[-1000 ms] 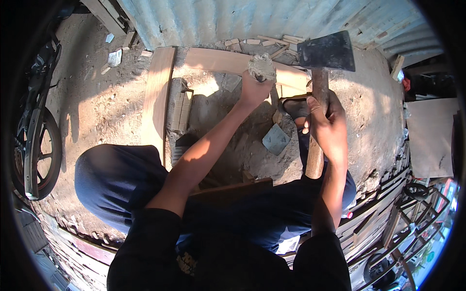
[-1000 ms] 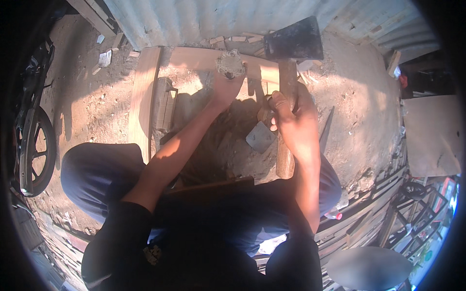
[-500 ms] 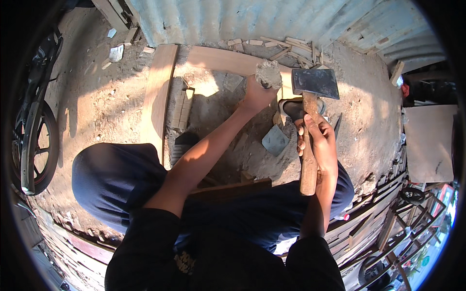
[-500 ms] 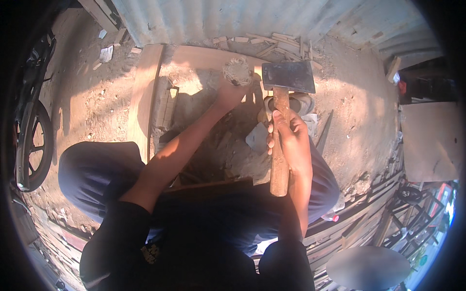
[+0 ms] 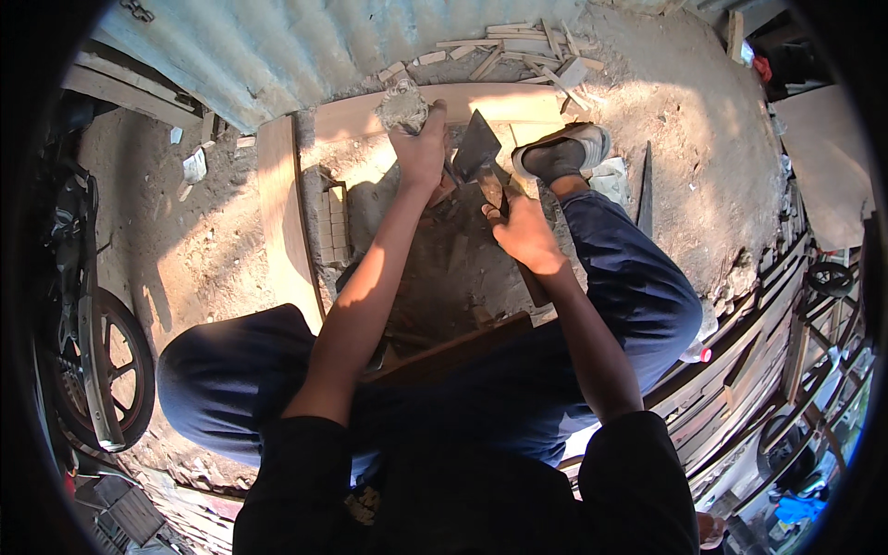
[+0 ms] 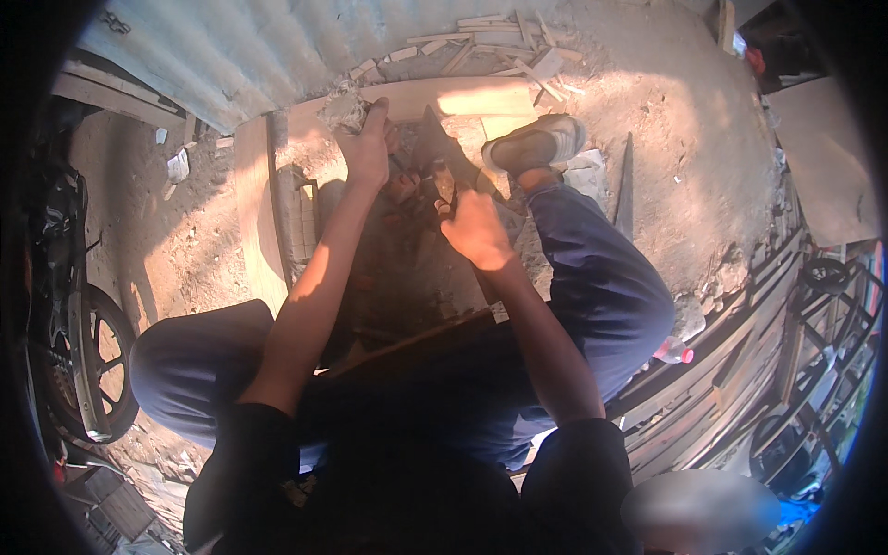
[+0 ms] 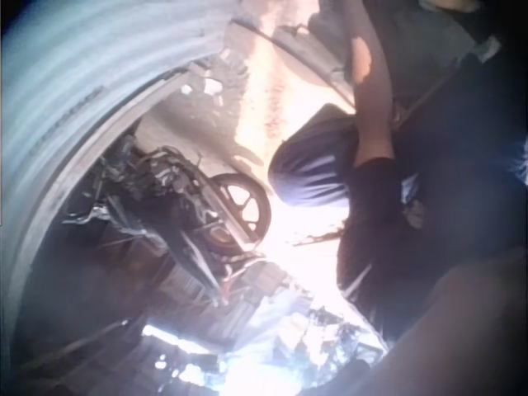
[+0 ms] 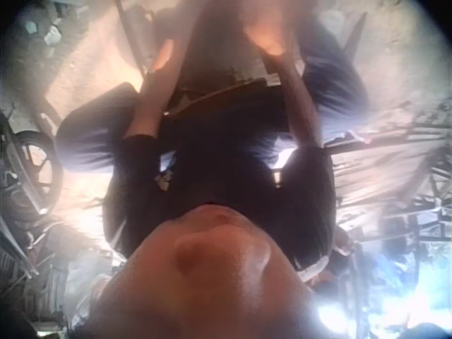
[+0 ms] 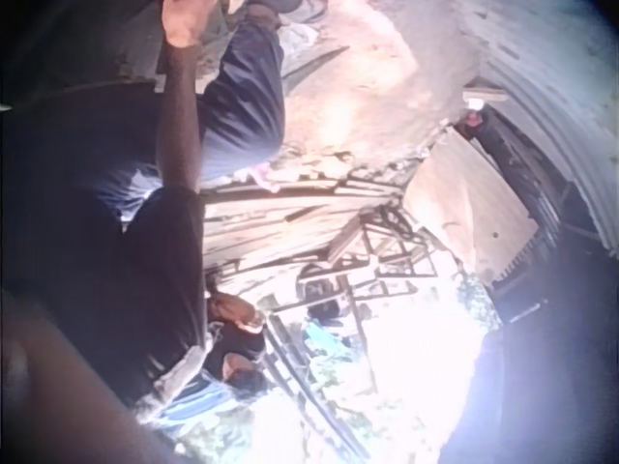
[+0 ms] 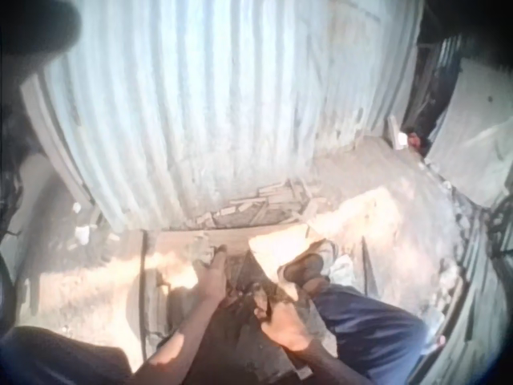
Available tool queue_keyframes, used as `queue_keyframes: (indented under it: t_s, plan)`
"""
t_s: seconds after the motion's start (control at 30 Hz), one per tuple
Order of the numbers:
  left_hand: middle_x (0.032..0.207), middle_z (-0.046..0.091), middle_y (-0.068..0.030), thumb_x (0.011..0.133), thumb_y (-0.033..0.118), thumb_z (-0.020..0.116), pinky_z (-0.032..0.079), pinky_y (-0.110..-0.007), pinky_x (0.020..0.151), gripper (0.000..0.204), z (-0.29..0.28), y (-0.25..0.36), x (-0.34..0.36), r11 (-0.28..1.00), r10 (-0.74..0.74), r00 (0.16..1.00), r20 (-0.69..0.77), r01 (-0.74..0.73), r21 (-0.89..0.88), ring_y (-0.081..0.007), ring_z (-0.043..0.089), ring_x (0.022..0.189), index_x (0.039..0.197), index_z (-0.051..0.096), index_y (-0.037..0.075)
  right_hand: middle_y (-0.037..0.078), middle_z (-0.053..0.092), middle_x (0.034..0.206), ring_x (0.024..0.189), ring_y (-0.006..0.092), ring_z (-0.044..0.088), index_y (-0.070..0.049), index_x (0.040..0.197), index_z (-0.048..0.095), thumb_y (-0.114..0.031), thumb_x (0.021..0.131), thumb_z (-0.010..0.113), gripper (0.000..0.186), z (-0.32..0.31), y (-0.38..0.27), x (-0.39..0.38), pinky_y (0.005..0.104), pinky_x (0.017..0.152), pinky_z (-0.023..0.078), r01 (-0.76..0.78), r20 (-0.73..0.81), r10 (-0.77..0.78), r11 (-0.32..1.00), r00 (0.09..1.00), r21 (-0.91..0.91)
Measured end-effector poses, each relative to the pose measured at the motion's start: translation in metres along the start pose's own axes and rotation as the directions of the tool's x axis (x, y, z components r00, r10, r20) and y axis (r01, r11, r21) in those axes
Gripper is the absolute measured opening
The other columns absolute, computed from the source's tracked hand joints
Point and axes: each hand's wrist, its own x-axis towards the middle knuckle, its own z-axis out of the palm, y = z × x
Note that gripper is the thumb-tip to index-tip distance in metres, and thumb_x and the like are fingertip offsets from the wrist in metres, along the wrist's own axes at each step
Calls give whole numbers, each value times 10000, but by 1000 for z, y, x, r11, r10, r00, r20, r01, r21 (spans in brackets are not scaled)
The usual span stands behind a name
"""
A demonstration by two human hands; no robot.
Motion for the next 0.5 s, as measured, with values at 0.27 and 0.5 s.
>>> queue_keyframes:
  t_s: [0.27,0.5]
  plan:
    - [537,428,41,841,69,634,247,-227,379,196,-12,-3,9,969,183,983,15,-183,168,-47,356,409,713,487,93,327,600,864,911,469,572,105,1020,536,-151,808,615,342,20,-8,11,458,774,482,24,22,-24,1000,999,6]
    - [561,454,39,851,78,639,287,-225,388,156,-17,-22,19,910,340,940,9,-332,247,-43,405,440,778,501,77,342,594,862,922,467,574,105,1014,531,-150,809,612,337,19,-10,10,459,785,484,-8,-6,8,998,1000,61]
